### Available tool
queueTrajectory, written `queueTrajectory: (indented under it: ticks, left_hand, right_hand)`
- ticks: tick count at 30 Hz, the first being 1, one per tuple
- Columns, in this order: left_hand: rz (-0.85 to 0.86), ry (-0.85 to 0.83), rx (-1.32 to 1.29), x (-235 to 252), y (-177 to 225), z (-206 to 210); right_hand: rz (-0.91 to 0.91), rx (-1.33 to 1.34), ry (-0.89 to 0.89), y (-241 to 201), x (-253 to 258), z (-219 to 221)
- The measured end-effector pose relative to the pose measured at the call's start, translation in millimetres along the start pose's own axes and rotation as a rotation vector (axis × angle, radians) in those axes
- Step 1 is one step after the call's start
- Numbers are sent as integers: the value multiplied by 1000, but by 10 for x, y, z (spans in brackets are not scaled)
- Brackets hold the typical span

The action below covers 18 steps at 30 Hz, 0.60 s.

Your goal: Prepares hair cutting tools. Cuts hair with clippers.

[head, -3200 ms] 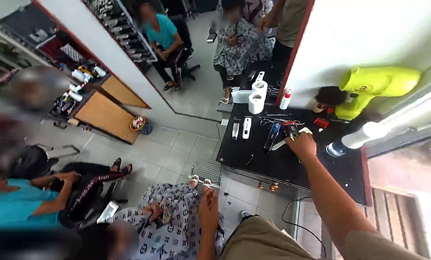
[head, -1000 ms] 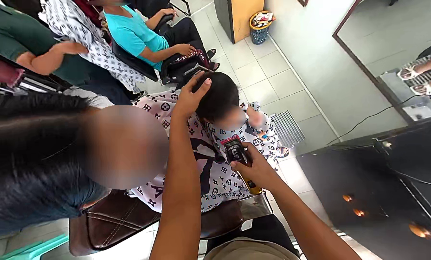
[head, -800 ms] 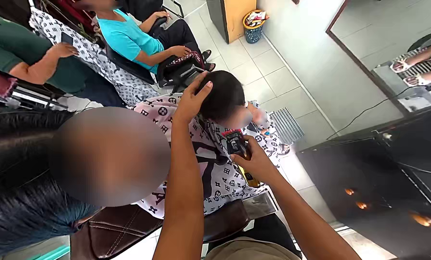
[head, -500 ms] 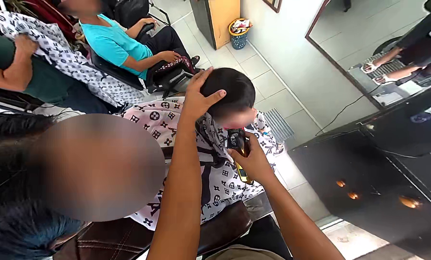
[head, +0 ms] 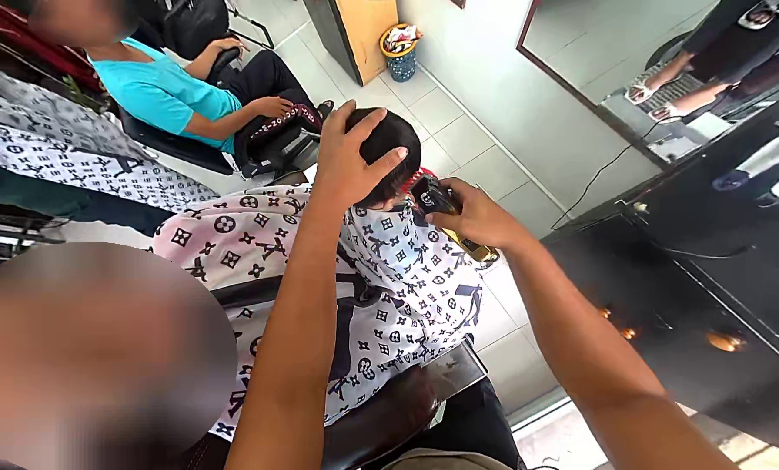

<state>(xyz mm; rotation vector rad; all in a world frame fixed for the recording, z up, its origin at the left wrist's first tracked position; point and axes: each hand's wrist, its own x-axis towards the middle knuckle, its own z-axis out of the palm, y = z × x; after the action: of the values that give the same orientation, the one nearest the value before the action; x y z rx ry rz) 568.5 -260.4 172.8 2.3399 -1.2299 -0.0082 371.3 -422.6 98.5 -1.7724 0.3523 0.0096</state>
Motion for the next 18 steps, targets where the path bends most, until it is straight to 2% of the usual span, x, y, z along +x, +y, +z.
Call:
queueTrajectory:
  ticks: [4, 10, 15, 16, 18]
  left_hand:
    - [-22, 23, 31, 45, 51, 75]
    - [-75, 42, 22, 108, 112, 109]
    - [-78, 59, 33, 123, 119, 136]
    - [-80, 59, 33, 119, 123, 140]
    - [-83, 55, 31, 111, 131, 142]
  right_hand:
    - [-21, 7, -79, 132, 177, -92]
    - [-60, 38, -116, 94, 208, -129]
    - [-280, -28, -79, 21, 241, 42]
    - [-285, -26, -80, 31, 236, 68]
    - [-176, 17, -99, 84, 211, 83]
